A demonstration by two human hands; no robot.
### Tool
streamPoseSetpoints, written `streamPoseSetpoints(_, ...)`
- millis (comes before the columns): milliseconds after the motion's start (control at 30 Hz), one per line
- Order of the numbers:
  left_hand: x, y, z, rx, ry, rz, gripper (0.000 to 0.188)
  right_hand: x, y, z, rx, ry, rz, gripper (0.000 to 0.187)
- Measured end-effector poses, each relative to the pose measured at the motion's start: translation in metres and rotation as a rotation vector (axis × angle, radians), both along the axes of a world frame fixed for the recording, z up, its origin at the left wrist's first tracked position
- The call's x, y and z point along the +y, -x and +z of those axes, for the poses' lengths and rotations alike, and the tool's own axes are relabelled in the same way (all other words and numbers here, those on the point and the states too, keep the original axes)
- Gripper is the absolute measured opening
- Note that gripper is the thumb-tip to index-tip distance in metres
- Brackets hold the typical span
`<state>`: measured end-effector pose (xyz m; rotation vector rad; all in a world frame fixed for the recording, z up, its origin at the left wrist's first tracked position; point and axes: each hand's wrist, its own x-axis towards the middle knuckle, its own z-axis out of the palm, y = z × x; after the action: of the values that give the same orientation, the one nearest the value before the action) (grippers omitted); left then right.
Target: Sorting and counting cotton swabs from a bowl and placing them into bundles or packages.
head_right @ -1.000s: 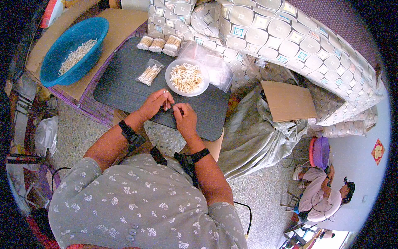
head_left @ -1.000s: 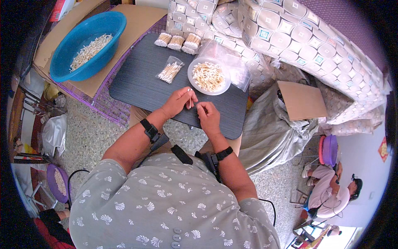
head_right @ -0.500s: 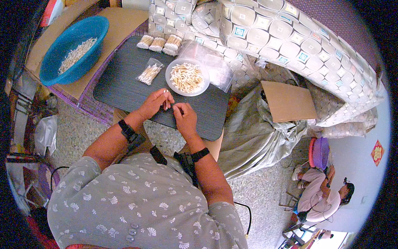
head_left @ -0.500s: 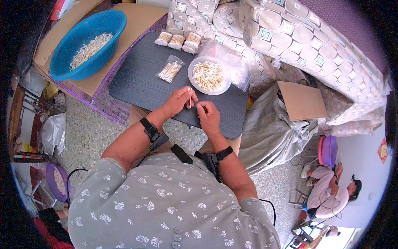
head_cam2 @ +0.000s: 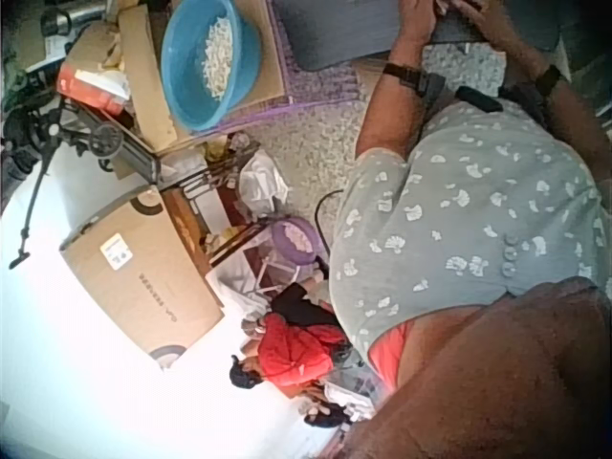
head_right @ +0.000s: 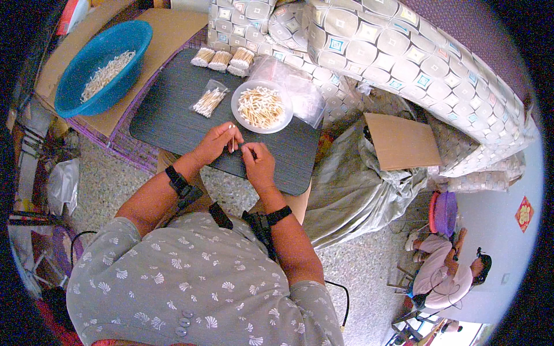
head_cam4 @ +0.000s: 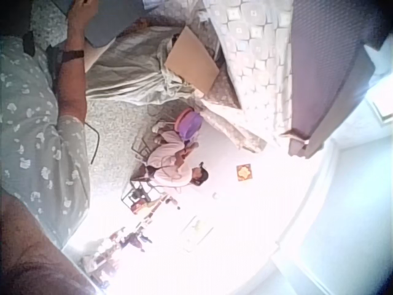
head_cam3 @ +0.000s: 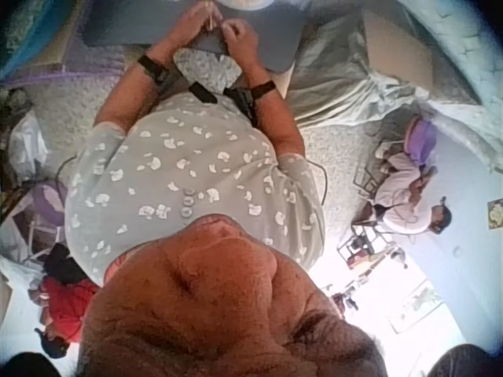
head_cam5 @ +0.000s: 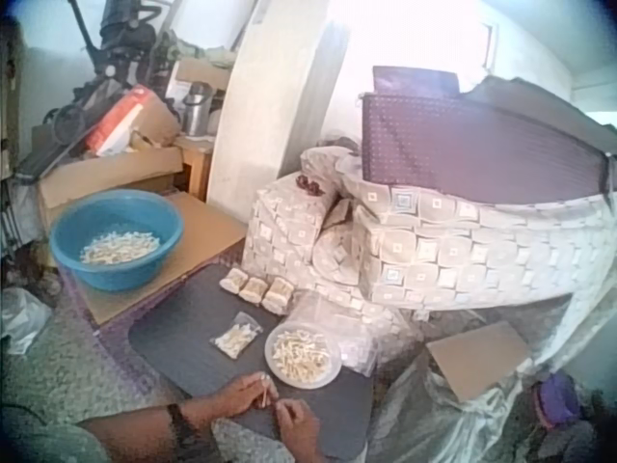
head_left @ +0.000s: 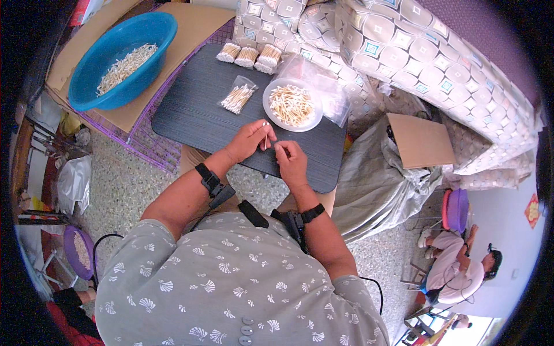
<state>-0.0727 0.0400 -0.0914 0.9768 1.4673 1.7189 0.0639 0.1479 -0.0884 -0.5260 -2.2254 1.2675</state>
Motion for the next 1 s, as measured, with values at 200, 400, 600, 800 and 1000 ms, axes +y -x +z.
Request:
streamPoseSetpoints(200,-0.001,0.000,0.003,0.001,-0.004,-0.002,0.033,0.000,0.000,0.001,-0.013,-0.017,-0.005,0.011)
streamPoseSetpoints(400,-0.002,0.000,0.003,0.004,-0.016,0.012,0.032,0.000,0.001,-0.001,-0.020,-0.038,-0.009,0.012)
streamPoseSetpoints(600,-0.003,0.000,0.003,0.015,-0.017,-0.001,0.030,0.002,0.002,-0.007,-0.005,-0.004,-0.014,0.011)
streamPoseSetpoints(800,-0.003,0.000,0.001,-0.013,-0.039,0.008,0.029,0.000,0.002,-0.007,0.000,-0.014,-0.023,0.011)
streamPoseSetpoints(1000,-0.001,-0.002,0.001,-0.003,-0.025,0.024,0.030,0.001,0.001,-0.008,-0.025,-0.036,-0.028,0.013)
